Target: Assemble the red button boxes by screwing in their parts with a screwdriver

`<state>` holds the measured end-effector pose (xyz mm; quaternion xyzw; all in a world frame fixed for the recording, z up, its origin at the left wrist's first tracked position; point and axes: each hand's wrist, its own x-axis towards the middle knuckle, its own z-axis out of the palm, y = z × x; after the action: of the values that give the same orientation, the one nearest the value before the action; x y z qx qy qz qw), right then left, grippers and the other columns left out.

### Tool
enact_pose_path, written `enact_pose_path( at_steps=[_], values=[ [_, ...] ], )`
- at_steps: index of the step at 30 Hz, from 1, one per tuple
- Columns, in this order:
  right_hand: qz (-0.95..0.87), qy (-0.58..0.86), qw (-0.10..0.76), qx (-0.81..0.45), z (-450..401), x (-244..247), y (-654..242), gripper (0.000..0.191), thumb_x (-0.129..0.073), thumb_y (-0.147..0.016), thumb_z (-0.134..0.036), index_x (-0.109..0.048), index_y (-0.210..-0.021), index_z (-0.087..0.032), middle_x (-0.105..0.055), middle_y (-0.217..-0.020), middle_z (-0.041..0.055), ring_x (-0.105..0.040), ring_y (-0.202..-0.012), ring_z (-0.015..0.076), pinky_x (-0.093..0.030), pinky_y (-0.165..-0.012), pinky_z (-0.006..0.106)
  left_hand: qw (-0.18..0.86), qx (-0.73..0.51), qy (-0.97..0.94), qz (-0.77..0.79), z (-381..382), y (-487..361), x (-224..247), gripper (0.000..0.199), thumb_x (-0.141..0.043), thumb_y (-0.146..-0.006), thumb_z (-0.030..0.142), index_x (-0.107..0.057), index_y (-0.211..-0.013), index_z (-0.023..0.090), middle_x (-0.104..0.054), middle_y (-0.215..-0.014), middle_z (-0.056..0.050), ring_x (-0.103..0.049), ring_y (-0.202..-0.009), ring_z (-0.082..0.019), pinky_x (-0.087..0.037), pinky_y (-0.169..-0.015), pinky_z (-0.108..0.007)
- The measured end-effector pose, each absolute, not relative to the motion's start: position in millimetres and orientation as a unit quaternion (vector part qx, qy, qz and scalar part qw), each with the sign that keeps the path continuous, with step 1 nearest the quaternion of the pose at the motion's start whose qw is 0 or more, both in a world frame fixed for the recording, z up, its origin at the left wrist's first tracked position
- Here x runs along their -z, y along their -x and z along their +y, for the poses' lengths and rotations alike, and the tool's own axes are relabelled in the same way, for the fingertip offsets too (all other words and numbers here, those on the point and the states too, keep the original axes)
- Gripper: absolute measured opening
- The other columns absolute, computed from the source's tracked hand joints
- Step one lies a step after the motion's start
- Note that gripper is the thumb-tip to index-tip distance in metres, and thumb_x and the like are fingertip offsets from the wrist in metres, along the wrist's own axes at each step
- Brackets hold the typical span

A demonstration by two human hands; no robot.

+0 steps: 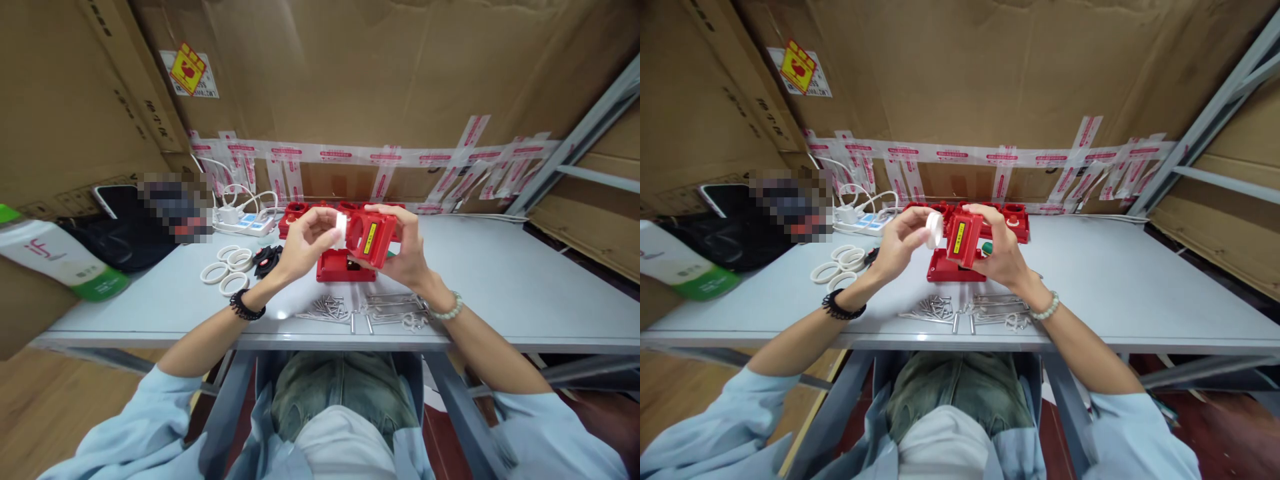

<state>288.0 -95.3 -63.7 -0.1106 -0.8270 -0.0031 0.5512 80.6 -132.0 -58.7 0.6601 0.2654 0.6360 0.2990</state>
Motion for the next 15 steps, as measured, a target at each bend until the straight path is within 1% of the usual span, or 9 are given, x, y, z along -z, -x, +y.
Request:
enact_pose_path(
  at_steps=[2,5,9,15],
  values=[
    [-0.826,0.125,0.549,-0.028,-97.6,67.0,-285.9,0.084,-0.084,-0.068,-0.043,-0.036,-0.136,-0.03,-0.058,-0.129,0.0105,-0.065,-0.114,0.0287,-0.06,-0.093,0.048,0.269,-0.635,-0.682,0.244,-135.7,-82.8,58.6,0.036,-0.075,-0.079,0.041,-0.065,-0.105,0.019,-0.069,-0.1,-0.005,-0.066,-0.087,-0.015,-0.055,-0.079,-0.029],
    [-0.825,0.117,0.551,-0.046,-99.4,69.7,-283.6,0.085,-0.086,-0.064,-0.042,-0.04,-0.134,-0.029,-0.059,-0.126,0.009,-0.067,-0.108,0.0261,-0.061,-0.09,0.043,0.239,-0.634,-0.7,0.225,-139.2,-84.4,58.8,0.037,-0.077,-0.079,0.035,-0.065,-0.111,0.019,-0.069,-0.107,-0.006,-0.065,-0.092,-0.015,-0.054,-0.086,-0.03],
    [-0.826,0.115,0.55,-0.052,-99.3,69.1,-282.7,0.084,-0.086,-0.065,-0.043,-0.039,-0.133,-0.029,-0.059,-0.126,0.0094,-0.067,-0.107,0.0261,-0.061,-0.09,0.043,0.216,-0.617,-0.72,0.232,-141.0,-84.4,59.1,0.039,-0.078,-0.078,0.03,-0.066,-0.113,0.019,-0.068,-0.107,-0.007,-0.064,-0.093,-0.016,-0.052,-0.086,-0.03],
    [-0.823,0.111,0.555,-0.047,-100.0,68.6,-281.8,0.085,-0.086,-0.065,-0.041,-0.039,-0.133,-0.028,-0.059,-0.125,0.0094,-0.067,-0.107,0.0255,-0.062,-0.088,0.041,0.195,-0.608,-0.726,0.254,-143.7,-85.7,59.2,0.04,-0.078,-0.077,0.03,-0.065,-0.113,0.019,-0.068,-0.107,-0.007,-0.063,-0.092,-0.016,-0.051,-0.084,-0.031]
  ],
)
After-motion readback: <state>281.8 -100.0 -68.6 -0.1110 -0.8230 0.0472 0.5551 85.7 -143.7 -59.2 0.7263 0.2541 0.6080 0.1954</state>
